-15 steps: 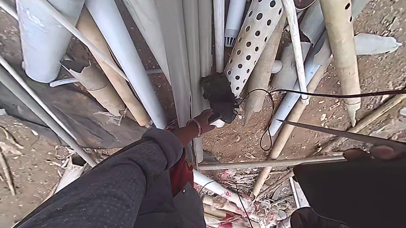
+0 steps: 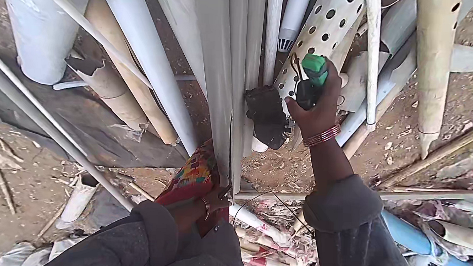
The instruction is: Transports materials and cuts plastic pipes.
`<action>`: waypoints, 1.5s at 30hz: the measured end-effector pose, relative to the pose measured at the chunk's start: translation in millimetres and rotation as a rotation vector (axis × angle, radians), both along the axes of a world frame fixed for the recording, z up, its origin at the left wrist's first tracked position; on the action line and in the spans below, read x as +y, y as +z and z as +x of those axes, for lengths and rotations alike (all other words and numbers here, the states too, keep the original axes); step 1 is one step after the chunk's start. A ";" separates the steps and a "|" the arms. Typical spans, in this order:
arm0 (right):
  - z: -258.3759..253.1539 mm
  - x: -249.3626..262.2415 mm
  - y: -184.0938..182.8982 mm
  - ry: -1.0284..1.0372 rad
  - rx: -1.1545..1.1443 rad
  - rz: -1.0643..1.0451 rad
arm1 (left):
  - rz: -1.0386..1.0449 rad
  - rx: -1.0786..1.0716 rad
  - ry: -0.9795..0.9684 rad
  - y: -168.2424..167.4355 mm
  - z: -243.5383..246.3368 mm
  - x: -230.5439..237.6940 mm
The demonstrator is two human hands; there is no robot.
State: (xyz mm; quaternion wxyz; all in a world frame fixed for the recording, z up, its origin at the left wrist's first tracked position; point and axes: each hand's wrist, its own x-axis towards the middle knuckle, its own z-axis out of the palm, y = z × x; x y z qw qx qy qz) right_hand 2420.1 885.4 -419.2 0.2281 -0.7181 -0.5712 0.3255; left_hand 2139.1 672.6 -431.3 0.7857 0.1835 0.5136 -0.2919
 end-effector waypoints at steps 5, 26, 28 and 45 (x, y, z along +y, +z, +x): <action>-32.1 -19.7 -79.4 0.382 -0.249 -0.086 | -0.078 0.066 -0.080 -13.0 6.2 6.5; -63.3 -70.0 -191.3 0.332 -0.229 -0.307 | -0.223 0.099 0.033 -30.4 -1.7 8.5; -62.4 -73.5 -191.6 0.336 -0.234 -0.285 | -0.231 0.094 0.030 -30.8 -1.4 10.2; -62.4 -108.5 -179.8 0.523 -0.265 -0.149 | -0.236 0.128 0.065 -28.3 -2.0 8.8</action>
